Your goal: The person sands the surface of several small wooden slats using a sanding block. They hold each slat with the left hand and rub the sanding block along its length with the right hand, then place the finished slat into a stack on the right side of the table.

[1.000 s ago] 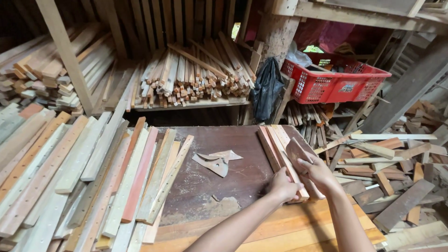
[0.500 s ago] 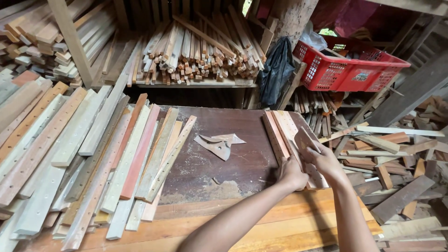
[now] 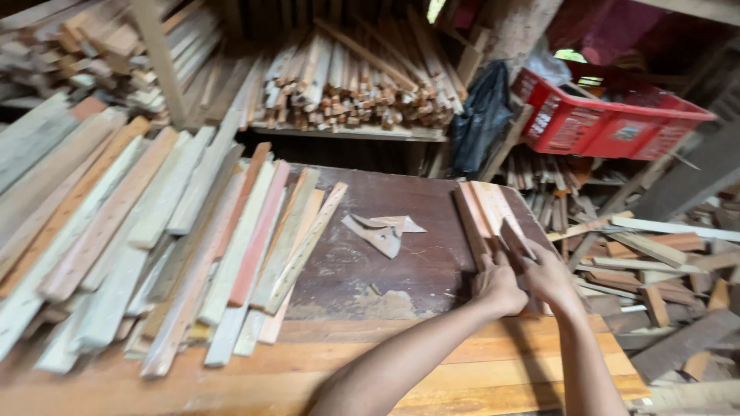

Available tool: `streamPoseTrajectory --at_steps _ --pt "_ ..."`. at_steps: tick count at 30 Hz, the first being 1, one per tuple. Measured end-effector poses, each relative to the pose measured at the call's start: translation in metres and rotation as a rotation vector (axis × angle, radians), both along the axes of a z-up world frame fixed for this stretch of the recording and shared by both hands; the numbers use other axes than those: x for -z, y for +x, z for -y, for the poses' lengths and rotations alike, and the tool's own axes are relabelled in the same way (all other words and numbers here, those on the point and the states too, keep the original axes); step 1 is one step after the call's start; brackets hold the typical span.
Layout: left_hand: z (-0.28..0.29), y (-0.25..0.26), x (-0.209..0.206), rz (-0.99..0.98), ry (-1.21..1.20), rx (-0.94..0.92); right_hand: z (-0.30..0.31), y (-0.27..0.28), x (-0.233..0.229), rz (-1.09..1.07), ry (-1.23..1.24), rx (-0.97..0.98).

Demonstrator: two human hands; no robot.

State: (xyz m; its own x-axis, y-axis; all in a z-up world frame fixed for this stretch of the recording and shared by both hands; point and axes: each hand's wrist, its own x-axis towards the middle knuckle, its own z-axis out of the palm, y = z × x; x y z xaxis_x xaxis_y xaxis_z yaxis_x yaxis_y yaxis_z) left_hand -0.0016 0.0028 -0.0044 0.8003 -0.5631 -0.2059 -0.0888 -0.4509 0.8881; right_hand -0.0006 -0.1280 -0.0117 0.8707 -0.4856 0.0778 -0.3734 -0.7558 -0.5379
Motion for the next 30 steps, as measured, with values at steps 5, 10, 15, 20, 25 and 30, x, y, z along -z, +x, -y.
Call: streamPoseTrajectory --at_steps 5,10,15,20,25,30 --pt "-0.033 -0.006 0.015 0.172 -0.141 -0.005 -0.043 -0.018 -0.024 0.246 0.103 0.029" --pt "-0.126 0.022 0.049 0.639 0.092 -0.039 -0.104 -0.013 -0.005 0.325 0.615 -0.224" --pt "-0.241 0.030 0.055 0.929 0.454 -0.250 -0.212 0.014 0.021 0.271 1.068 -0.294" --pt "-0.286 0.041 0.082 1.232 0.773 -0.514 -0.274 0.069 0.074 0.204 1.476 -0.106" --pt "-0.296 0.030 0.072 1.253 0.722 -0.522 -0.299 0.083 0.091 0.229 1.522 -0.062" --pt "-0.298 0.026 0.054 1.292 0.550 -0.628 -0.296 0.095 0.105 0.214 1.584 -0.084"
